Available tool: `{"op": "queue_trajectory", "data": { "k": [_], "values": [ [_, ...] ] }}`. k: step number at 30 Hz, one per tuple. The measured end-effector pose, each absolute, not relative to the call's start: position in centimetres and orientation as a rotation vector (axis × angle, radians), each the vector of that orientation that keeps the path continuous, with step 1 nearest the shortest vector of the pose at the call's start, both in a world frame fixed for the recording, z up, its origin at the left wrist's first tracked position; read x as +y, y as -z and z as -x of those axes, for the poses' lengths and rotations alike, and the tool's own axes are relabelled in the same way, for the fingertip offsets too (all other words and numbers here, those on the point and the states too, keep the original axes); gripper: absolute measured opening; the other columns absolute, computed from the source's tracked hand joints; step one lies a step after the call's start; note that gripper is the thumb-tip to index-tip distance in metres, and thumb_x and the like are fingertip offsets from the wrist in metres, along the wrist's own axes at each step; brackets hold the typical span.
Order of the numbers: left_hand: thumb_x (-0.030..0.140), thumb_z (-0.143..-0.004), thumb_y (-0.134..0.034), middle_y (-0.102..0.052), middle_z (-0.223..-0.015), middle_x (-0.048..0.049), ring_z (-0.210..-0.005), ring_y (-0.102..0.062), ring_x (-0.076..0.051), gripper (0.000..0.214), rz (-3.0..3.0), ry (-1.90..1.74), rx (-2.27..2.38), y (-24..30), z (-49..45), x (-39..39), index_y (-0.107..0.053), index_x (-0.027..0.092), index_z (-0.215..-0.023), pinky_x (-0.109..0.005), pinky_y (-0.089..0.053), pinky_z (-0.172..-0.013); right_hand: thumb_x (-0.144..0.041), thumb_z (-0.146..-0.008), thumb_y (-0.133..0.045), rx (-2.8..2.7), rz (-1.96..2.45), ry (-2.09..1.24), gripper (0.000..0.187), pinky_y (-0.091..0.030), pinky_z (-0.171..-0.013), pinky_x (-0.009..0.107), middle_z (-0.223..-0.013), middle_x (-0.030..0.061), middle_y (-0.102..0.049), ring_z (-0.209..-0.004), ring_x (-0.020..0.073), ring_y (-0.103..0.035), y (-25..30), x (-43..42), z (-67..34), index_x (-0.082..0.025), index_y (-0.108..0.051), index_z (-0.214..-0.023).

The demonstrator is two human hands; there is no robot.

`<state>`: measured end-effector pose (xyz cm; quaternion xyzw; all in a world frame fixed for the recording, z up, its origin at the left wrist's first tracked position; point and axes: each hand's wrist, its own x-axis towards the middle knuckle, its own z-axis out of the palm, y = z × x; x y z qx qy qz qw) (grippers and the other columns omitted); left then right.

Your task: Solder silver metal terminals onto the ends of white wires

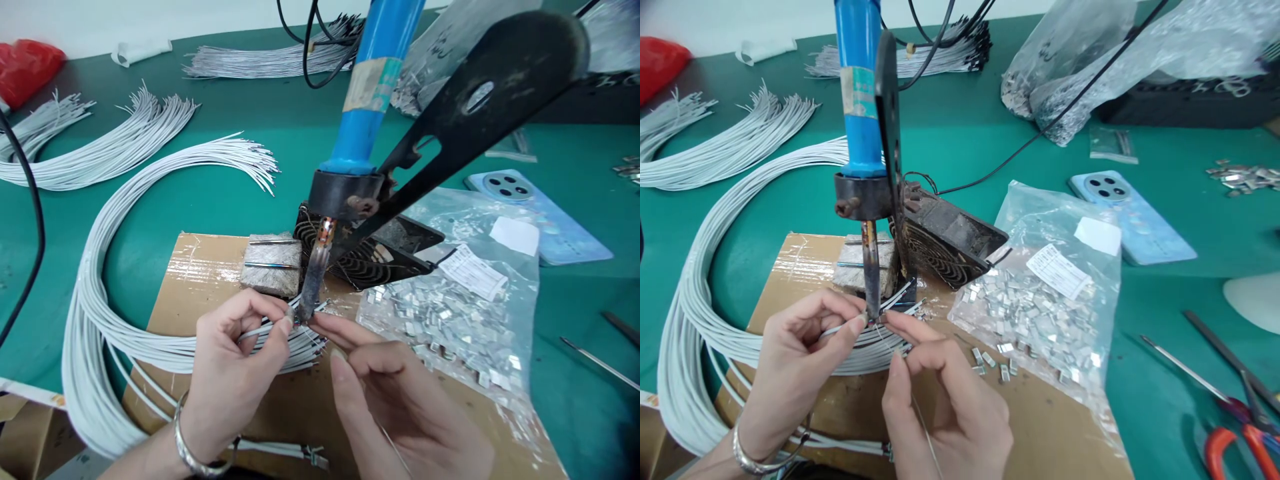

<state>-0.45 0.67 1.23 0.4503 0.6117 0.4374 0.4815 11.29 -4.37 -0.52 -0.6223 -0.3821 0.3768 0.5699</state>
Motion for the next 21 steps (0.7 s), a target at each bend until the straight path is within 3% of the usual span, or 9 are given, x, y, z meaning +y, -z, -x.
{"op": "queue_trajectory", "data": {
  "k": [13,21],
  "values": [
    [0.01,-0.075,-0.071,-0.076,-0.073,-0.0016,-0.066,-0.067,-0.01,0.012,-1.092,-1.049,1.468,-0.99,0.61,0.53,-0.066,0.017,-0.067,-0.015,-0.049,-0.058,-0.019,-0.09,-0.068,-0.951,1.449,-0.855,0.025,-0.057,-0.075,0.022,-0.104,0.0066,-0.082,-0.093,0.0188,-0.078,0.74,-4.32,-11.67,-0.022,-0.058,-0.068],
    [0.011,-0.073,-0.072,-0.076,-0.073,-0.0026,-0.061,-0.064,-0.01,0.011,-1.113,-1.035,1.492,-1.06,0.47,0.51,-0.066,0.017,-0.066,-0.016,-0.045,-0.053,-0.019,-0.088,-0.072,-0.926,1.464,-0.843,0.023,-0.058,-0.072,0.022,-0.103,0.0072,-0.082,-0.089,0.0184,-0.078,0.63,-4.27,-11.55,-0.021,-0.061,-0.068]
  ]
}}
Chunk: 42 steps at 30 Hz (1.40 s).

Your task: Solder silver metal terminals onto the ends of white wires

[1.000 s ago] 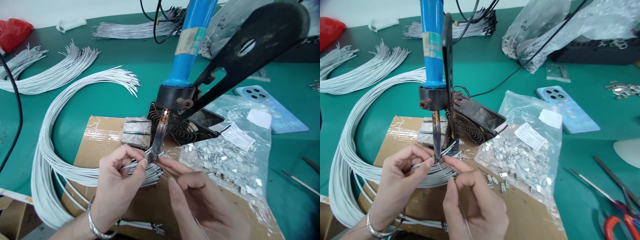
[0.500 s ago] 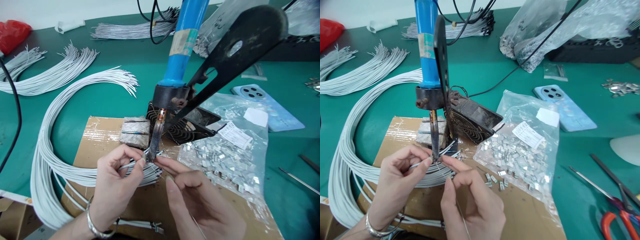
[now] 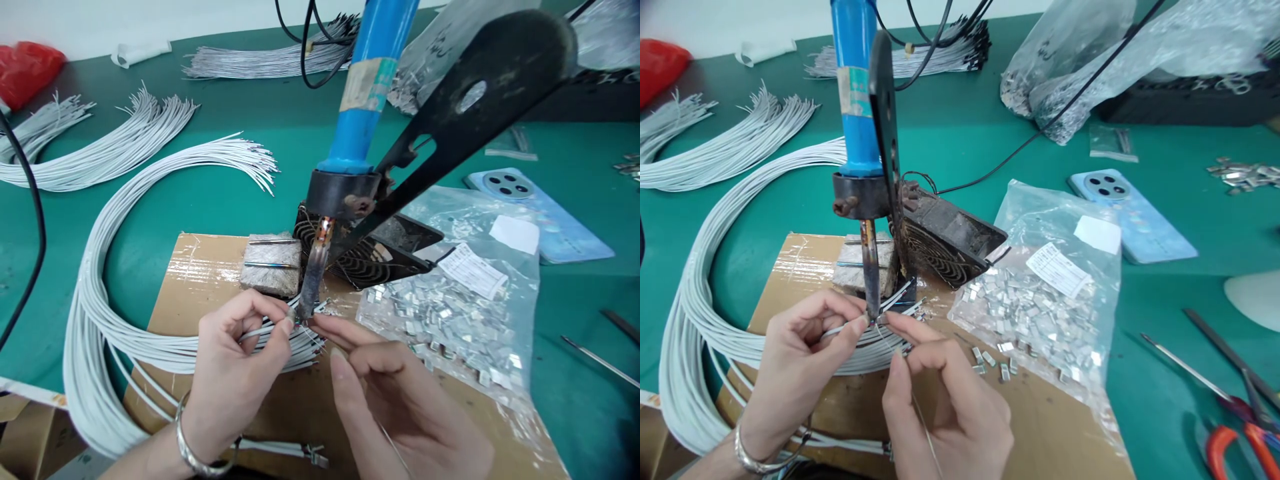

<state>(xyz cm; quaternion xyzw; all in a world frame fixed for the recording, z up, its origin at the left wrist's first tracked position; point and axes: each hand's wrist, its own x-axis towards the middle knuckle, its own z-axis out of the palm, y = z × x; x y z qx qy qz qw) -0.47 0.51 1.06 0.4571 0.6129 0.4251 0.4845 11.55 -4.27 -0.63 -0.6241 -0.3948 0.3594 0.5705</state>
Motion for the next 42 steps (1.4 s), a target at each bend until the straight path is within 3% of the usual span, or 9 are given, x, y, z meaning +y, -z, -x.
{"op": "queue_trajectory", "data": {
  "k": [20,26,32,42],
  "values": [
    [0.011,-0.074,-0.072,-0.076,-0.073,-0.0015,-0.062,-0.066,-0.01,0.011,-1.109,-1.04,1.484,-1.02,0.55,0.56,-0.066,0.017,-0.067,-0.014,-0.048,-0.055,-0.017,-0.089,-0.071,-0.895,1.435,-0.871,0.022,-0.055,-0.075,0.017,-0.103,0.0028,-0.082,-0.089,0.0135,-0.077,0.54,-4.25,-11.39,-0.022,-0.062,-0.069],
    [0.011,-0.075,-0.072,-0.077,-0.075,-0.0017,-0.065,-0.069,-0.01,0.011,-1.115,-1.057,1.464,-0.96,0.58,0.4,-0.068,0.017,-0.066,-0.013,-0.05,-0.057,-0.021,-0.089,-0.072,-0.869,1.439,-0.904,0.021,-0.055,-0.063,0.016,-0.105,0.0017,-0.081,-0.064,0.0082,-0.073,0.51,-4.36,-11.35,-0.022,-0.063,-0.07],
    [0.012,-0.074,-0.072,-0.077,-0.074,-0.0012,-0.062,-0.067,-0.01,0.011,-1.135,-1.06,1.477,-0.97,0.66,0.36,-0.068,0.018,-0.066,-0.014,-0.049,-0.055,-0.02,-0.088,-0.072,-0.892,1.437,-0.873,0.02,-0.053,-0.069,0.012,-0.103,-0.0036,-0.081,-0.076,0.0063,-0.075,0.5,-4.27,-11.29,-0.024,-0.064,-0.07],
    [0.012,-0.075,-0.071,-0.077,-0.073,-0.0022,-0.063,-0.067,-0.011,0.011,-1.175,-1.054,1.454,-0.93,0.77,0.49,-0.067,0.018,-0.067,-0.015,-0.049,-0.054,-0.018,-0.09,-0.069,-0.911,1.424,-0.887,0.02,-0.054,-0.075,0.012,-0.104,-0.0028,-0.081,-0.088,0.0084,-0.076,0.95,-4.28,-11.5,-0.023,-0.062,-0.071]
  ]
}}
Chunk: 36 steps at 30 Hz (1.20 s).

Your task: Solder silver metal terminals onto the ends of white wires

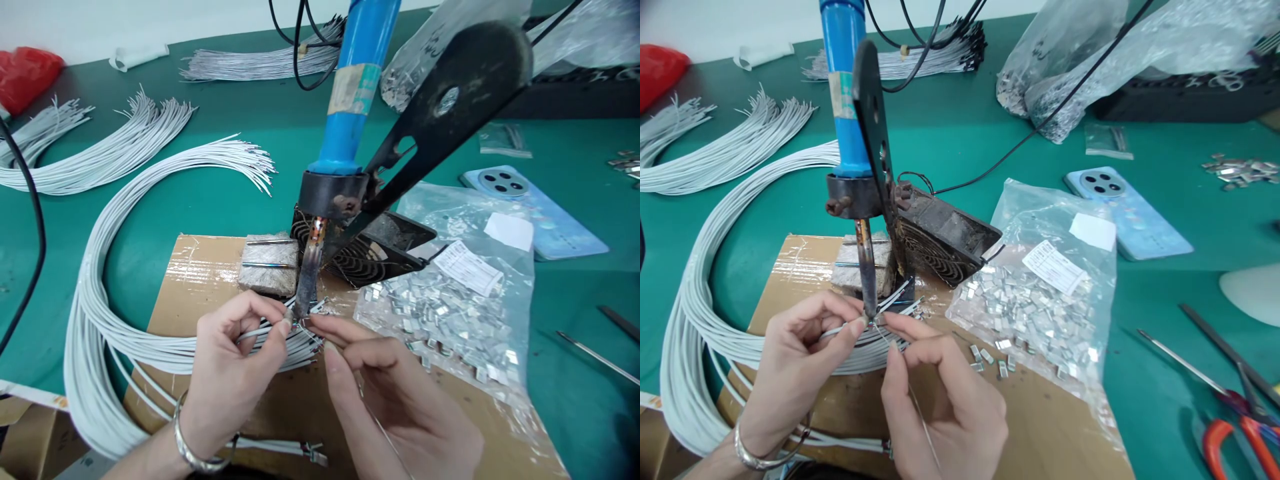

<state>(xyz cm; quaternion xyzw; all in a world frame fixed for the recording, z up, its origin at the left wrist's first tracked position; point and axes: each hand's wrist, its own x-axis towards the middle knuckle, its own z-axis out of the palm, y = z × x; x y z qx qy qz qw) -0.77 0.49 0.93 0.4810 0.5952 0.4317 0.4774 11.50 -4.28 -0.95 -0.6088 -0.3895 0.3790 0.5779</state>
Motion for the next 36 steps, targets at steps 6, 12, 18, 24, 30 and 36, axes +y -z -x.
{"op": "queue_trajectory", "data": {
  "k": [6,12,18,24,30,36],
  "values": [
    [0.012,-0.075,-0.071,-0.077,-0.075,-0.0031,-0.061,-0.066,-0.012,0.011,-1.191,-1.044,1.47,-0.82,0.78,0.52,-0.068,0.018,-0.066,-0.016,-0.047,-0.051,-0.017,-0.089,-0.07,-0.951,1.415,-0.854,0.02,-0.055,-0.073,0.016,-0.103,0.0003,-0.081,-0.088,0.0123,-0.077,1.08,-4.22,-11.7,-0.023,-0.062,-0.071],
    [0.013,-0.075,-0.071,-0.076,-0.074,-0.0023,-0.062,-0.066,-0.012,0.011,-1.197,-1.054,1.473,-1.02,0.77,0.4,-0.067,0.018,-0.066,-0.017,-0.048,-0.053,-0.017,-0.089,-0.071,-0.92,1.418,-0.859,0.02,-0.056,-0.075,0.015,-0.102,-0.0008,-0.081,-0.088,0.011,-0.076,0.84,-4.2,-11.48,-0.023,-0.063,-0.071],
    [0.013,-0.075,-0.07,-0.075,-0.074,-0.0019,-0.059,-0.062,-0.011,0.011,-1.191,-1.034,1.488,-0.95,0.71,0.43,-0.066,0.018,-0.067,-0.017,-0.043,-0.048,-0.017,-0.088,-0.071,-0.919,1.422,-0.851,0.019,-0.056,-0.072,0.015,-0.102,-0.0012,-0.081,-0.084,0.0105,-0.077,0.91,-4.2,-11.37,-0.023,-0.064,-0.072],
    [0.012,-0.076,-0.072,-0.076,-0.075,-0.0022,-0.062,-0.065,-0.011,0.011,-1.186,-1.035,1.465,-0.74,0.88,0.47,-0.068,0.018,-0.067,-0.016,-0.047,-0.053,-0.016,-0.088,-0.071,-0.961,1.425,-0.852,0.02,-0.056,-0.077,0.017,-0.103,0.0005,-0.082,-0.087,0.0119,-0.077,1.11,-4.19,-11.67,-0.022,-0.063,-0.071],
    [0.011,-0.076,-0.073,-0.077,-0.077,-0.0042,-0.066,-0.068,-0.012,0.011,-1.149,-1.045,1.437,-0.85,0.93,0.31,-0.068,0.016,-0.067,-0.016,-0.052,-0.059,-0.018,-0.09,-0.07,-0.961,1.428,-0.881,0.021,-0.056,-0.079,0.022,-0.103,0.0036,-0.082,-0.091,0.0154,-0.077,1.14,-4.22,-11.81,-0.022,-0.061,-0.071],
    [0.012,-0.078,-0.072,-0.075,-0.076,-0.0027,-0.064,-0.066,-0.011,0.011,-1.17,-1.022,1.43,-0.82,0.95,0.33,-0.068,0.017,-0.069,-0.015,-0.05,-0.057,-0.021,-0.091,-0.07,-0.957,1.433,-0.91,0.021,-0.055,-0.086,0.025,-0.101,0.0049,-0.081,-0.096,0.0179,-0.077,1.53,-4.23,-12.05,-0.022,-0.061,-0.071]
  ]
}}
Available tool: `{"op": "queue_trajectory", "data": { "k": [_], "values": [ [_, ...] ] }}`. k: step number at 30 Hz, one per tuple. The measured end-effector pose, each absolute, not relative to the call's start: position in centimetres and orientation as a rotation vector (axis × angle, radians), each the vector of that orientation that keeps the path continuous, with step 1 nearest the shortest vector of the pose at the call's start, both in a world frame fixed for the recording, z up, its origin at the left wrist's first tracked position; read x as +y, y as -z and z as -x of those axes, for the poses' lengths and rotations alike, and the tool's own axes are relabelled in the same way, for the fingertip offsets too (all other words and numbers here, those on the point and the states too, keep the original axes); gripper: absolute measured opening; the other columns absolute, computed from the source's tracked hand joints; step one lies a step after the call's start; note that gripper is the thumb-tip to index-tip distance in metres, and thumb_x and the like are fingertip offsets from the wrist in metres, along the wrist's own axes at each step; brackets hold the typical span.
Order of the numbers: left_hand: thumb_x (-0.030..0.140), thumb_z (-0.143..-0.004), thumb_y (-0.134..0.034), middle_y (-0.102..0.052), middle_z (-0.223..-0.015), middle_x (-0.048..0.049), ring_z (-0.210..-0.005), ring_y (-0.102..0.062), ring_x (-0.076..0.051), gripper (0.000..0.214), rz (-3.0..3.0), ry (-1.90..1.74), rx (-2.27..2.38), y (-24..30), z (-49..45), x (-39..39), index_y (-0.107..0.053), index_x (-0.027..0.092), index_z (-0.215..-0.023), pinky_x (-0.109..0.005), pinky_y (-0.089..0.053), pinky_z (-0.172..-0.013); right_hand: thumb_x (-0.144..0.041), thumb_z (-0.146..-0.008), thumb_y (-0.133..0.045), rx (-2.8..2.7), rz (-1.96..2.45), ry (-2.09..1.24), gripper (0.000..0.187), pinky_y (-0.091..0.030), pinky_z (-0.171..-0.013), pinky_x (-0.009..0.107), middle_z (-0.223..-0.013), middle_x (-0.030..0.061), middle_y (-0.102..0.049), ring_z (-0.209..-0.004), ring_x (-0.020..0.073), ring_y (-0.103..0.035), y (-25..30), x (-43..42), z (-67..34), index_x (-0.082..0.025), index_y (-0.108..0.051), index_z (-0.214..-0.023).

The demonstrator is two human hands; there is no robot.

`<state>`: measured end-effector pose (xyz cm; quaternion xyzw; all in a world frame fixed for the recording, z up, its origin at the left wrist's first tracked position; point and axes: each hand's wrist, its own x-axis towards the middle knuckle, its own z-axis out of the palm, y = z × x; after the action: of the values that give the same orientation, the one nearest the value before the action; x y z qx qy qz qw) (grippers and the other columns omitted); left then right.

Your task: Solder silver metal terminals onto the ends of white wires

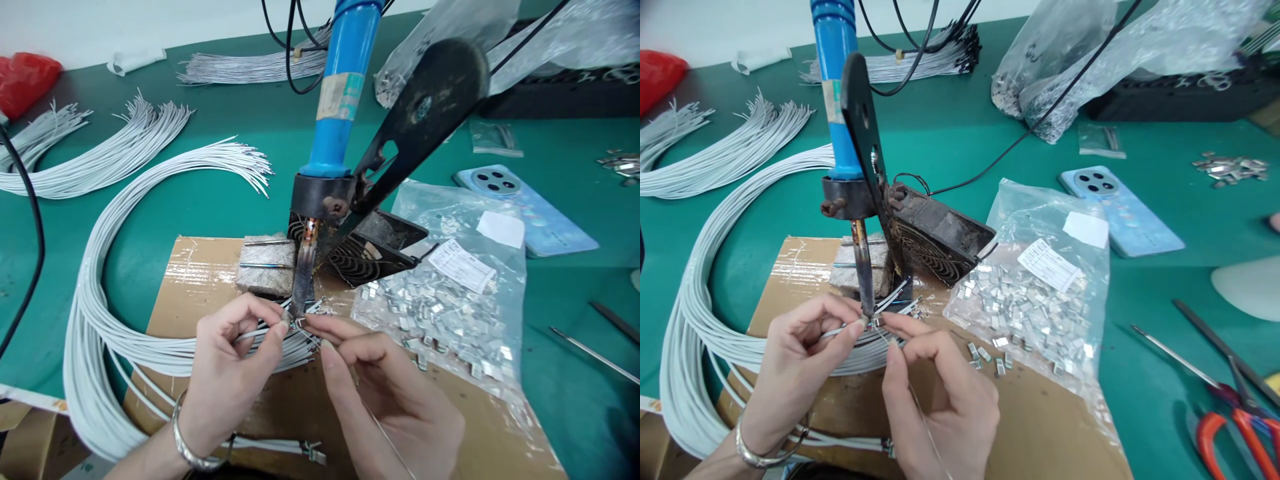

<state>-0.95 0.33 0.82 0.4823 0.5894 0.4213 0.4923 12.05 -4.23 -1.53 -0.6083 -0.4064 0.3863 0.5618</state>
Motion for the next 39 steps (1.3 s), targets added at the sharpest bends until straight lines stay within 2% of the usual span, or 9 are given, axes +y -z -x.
{"op": "queue_trajectory", "data": {
  "k": [5,14,28,32,39],
  "values": [
    [0.011,-0.079,-0.072,-0.073,-0.078,-0.0012,-0.067,-0.066,-0.01,0.013,-1.206,-1.007,1.401,-0.72,1.08,0.27,-0.068,0.018,-0.069,-0.013,-0.048,-0.057,-0.023,-0.09,-0.07,-0.931,1.435,-0.924,0.022,-0.055,-0.087,0.024,-0.101,0.0026,-0.082,-0.097,0.0167,-0.076,1.5,-4.11,-12.02,-0.023,-0.062,-0.07],
    [0.009,-0.079,-0.072,-0.074,-0.082,-0.0022,-0.073,-0.068,-0.011,0.013,-1.175,-1.02,1.386,-0.79,0.96,0.41,-0.068,0.017,-0.069,-0.014,-0.05,-0.061,-0.019,-0.088,-0.072,-0.993,1.435,-0.854,0.02,-0.059,-0.079,0.026,-0.099,0.0066,-0.082,-0.087,0.0192,-0.078,1.3,-4.01,-12.13,-0.021,-0.063,-0.07],
    [0.012,-0.08,-0.072,-0.075,-0.083,-0.0028,-0.071,-0.068,-0.01,0.013,-1.204,-1.019,1.413,-0.96,0.95,0.32,-0.069,0.017,-0.069,-0.013,-0.05,-0.06,-0.017,-0.087,-0.073,-0.953,1.431,-0.829,0.02,-0.055,-0.074,0.02,-0.1,0.0004,-0.082,-0.083,0.0131,-0.077,1.18,-4.12,-11.78,-0.023,-0.065,-0.07],
    [0.012,-0.081,-0.072,-0.075,-0.083,-0.0032,-0.07,-0.067,-0.011,0.012,-1.21,-1.02,1.404,-0.9,0.95,0.25,-0.069,0.018,-0.07,-0.014,-0.049,-0.057,-0.019,-0.087,-0.074,-0.945,1.434,-0.839,0.02,-0.056,-0.072,0.02,-0.099,0.001,-0.082,-0.081,0.0132,-0.077,1.21,-4.11,-11.86,-0.023,-0.065,-0.07],
    [0.011,-0.081,-0.073,-0.075,-0.084,-0.0038,-0.074,-0.071,-0.012,0.013,-1.19,-1.041,1.385,-0.91,1.05,0.22,-0.07,0.017,-0.07,-0.014,-0.052,-0.061,-0.019,-0.086,-0.075,-0.98,1.419,-0.802,0.019,-0.059,-0.071,0.022,-0.097,0.003,-0.082,-0.08,0.0159,-0.078,1.26,-3.94,-11.87,-0.022,-0.066,-0.07]
  ]
}}
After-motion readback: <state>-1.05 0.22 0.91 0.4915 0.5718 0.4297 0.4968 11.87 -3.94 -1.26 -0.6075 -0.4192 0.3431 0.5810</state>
